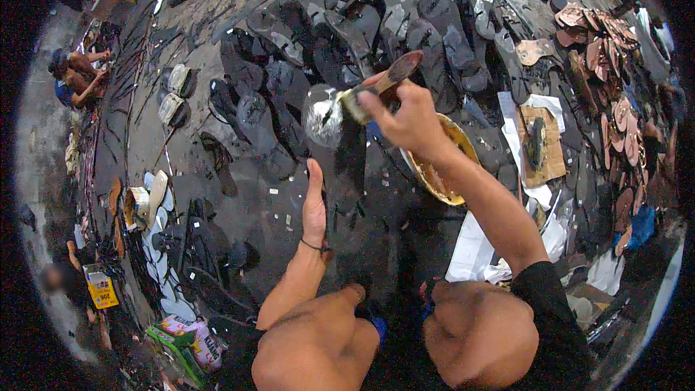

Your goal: The person sits on the floor and repeatedly applies a brown liquid from a yellow container to the soles of multiple black sandals using a brush. The person picks up each sandal, coats the sole, and places it back on the floor among many others.

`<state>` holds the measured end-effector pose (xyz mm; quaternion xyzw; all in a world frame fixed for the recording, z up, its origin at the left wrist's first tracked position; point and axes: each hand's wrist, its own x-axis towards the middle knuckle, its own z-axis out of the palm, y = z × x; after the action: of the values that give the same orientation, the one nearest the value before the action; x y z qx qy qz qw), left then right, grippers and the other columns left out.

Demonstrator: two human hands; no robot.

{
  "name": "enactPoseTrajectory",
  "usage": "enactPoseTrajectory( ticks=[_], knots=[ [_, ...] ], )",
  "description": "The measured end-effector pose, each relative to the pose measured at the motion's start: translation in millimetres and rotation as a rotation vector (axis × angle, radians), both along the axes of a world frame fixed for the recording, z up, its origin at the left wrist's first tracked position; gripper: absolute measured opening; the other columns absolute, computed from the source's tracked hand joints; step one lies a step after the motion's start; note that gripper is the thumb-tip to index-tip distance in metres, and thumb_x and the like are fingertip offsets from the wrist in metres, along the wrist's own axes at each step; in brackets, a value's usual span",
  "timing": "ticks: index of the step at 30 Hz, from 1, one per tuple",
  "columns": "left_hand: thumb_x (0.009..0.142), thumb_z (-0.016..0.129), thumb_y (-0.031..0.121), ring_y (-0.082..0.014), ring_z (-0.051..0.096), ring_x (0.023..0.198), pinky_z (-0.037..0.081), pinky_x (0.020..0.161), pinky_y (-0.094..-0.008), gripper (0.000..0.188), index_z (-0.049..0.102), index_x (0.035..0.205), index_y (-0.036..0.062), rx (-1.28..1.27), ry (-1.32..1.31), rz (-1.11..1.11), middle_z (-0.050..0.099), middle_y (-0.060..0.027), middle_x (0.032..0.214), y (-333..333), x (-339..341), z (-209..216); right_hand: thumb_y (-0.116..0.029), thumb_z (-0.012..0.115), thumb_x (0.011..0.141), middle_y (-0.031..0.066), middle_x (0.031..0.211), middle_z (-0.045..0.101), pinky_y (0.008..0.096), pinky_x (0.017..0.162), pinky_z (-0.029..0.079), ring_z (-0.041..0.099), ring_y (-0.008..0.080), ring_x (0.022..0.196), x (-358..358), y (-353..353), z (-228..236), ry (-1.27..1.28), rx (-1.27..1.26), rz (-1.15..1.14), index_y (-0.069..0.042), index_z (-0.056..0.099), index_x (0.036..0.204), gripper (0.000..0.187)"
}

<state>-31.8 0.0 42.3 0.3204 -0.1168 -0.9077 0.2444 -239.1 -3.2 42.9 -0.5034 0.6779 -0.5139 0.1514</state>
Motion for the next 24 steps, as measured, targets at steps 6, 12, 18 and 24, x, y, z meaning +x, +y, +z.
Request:
enactPoseTrajectory(
  ticks=[6,12,18,24],
  knots=[
    [0.092,0.049,0.070,-0.0291,0.069,0.097,0.057,0.089,-0.0437,0.072,0.063,0.122,0.0057,-0.017,-0.032,0.086,0.070,-0.0125,0.110,-8,12,-14,-0.018,0.070,0.093,0.0102,0.092,0.070,0.0331,0.079,0.051,0.065,0.0191,0.083,44,40,9,-0.094,0.008,0.045,-0.001,0.067,0.098,0.018],
    [0.095,0.052,0.064,-0.0277,0.071,0.078,0.061,0.070,-0.0445,0.064,0.063,0.115,0.0036,0.025,0.008,0.263,0.072,-0.0135,0.094,-45,67,-78,-0.015,0.074,0.089,0.0083,0.099,0.071,0.0331,0.082,0.053,0.066,0.0164,0.091,117,100,14,-0.476,0.362,0.501,-0.002,0.068,0.107,0.024],
    [0.097,0.055,0.054,-0.0296,0.065,0.106,0.054,0.092,-0.0464,0.057,0.060,0.120,0.0027,-0.083,0.005,0.611,0.067,-0.0152,0.114,-128,128,-72,-0.014,0.072,0.091,0.0062,0.097,0.069,0.0315,0.082,0.052,0.064,0.0150,0.089,80,92,1,-0.560,0.366,0.101,-0.001,0.066,0.108,0.022],
    [0.094,0.063,0.051,-0.0346,0.068,0.095,0.052,0.080,-0.0428,0.051,0.055,0.116,0.0058,-0.638,-1.384,0.416,0.070,-0.0188,0.107,-31,206,-137,-0.017,0.068,0.095,0.0082,0.099,0.069,0.0335,0.083,0.051,0.064,0.0176,0.091,29,127,-45,-0.180,0.341,-0.044,0.001,0.065,0.111,0.025]
  ],
)
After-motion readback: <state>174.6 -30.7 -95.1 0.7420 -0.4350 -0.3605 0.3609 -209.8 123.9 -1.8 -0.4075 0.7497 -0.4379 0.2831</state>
